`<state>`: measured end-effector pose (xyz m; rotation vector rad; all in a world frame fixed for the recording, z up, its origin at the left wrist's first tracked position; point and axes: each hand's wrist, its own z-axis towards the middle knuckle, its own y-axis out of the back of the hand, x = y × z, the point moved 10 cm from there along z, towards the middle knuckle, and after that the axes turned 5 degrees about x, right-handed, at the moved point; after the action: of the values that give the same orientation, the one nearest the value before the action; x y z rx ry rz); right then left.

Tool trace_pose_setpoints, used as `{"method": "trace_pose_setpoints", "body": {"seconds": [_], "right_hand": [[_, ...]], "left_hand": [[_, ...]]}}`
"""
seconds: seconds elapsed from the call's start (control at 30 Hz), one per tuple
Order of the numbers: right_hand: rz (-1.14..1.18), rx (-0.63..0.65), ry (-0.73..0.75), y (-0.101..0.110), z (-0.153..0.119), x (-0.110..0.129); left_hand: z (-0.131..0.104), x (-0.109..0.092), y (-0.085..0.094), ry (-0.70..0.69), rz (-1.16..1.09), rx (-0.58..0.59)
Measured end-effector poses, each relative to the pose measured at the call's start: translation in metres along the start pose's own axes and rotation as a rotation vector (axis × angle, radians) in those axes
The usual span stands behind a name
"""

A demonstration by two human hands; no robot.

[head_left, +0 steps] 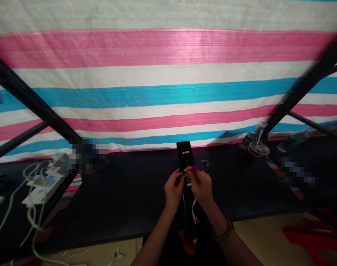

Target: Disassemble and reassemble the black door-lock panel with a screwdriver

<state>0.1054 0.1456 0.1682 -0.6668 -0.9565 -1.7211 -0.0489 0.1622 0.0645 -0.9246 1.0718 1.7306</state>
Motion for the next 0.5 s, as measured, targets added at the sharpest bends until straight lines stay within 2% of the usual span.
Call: {"method": "trace_pose_setpoints", "body": {"seconds": [0.13, 0.27, 0.33, 0.4, 0.43, 0.5], "right_hand": [[0.031, -0.042, -0.039, 0.012, -0.001, -0.004], [0.129, -0.068, -0.097, 0.017, -0.004, -0.012], [0.177, -0.091, -0.136, 0.022, -0.008, -0.019], [0.218, -0.143, -0.177, 0.032, -0.015, -0.027], [0.237, -0.172, -0.2, 0.038, -0.019, -0.031], [0.261, -0.227, -0.238, 0.053, -0.027, -0.039]], "left_hand": [[0.001, 0.0, 0.0, 0.02, -0.006, -0.001], [-0.002, 0.0, -0.004, 0.023, -0.005, 0.052], [0.003, 0.0, 0.005, -0.014, 0.036, 0.072], [0.018, 0.0, 0.036, -0.056, 0.161, 0.002], [0.028, -0.001, 0.061, -0.072, 0.253, -0.076], [0.05, 0.002, 0.122, -0.008, 0.415, -0.299]]}}
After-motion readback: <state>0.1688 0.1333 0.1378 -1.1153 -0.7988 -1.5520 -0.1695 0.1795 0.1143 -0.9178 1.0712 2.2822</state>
